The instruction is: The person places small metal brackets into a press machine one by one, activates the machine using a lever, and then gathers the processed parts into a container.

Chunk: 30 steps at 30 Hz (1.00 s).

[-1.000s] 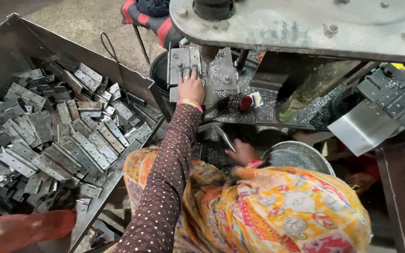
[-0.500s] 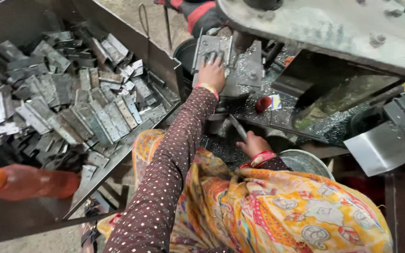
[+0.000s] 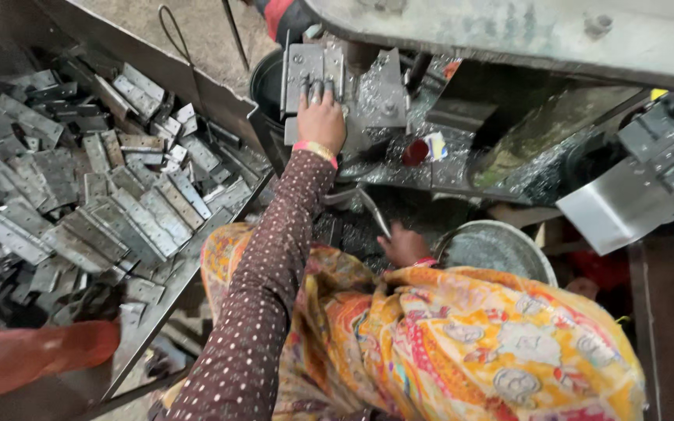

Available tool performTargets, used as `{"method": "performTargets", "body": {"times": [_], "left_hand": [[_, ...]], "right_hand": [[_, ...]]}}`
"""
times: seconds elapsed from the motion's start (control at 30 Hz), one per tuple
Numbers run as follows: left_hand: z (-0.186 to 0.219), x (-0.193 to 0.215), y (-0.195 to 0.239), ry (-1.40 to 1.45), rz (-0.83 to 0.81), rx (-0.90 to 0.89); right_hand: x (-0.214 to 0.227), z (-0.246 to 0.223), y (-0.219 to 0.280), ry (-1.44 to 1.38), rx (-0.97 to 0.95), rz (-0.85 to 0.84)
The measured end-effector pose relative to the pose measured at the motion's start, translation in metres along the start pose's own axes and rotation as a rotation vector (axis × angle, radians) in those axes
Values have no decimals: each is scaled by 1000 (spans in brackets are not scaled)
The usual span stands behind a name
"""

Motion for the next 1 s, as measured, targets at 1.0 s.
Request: {"method": "performTargets", "body": {"times": [1.0], "left_hand": [[-212, 53, 298, -366, -26, 1089]], "right_hand": [[45, 22, -45, 201, 110, 33]]}}
Point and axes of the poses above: each hand's wrist, its own y-axis away from the middle knuckle, its own x-axis out of the back of the hand, z = x × y, the point moved 1 cm from there along -y, towards the middle knuckle, and after that the axes turned 6 degrees about -x, right-handed, at the moved point
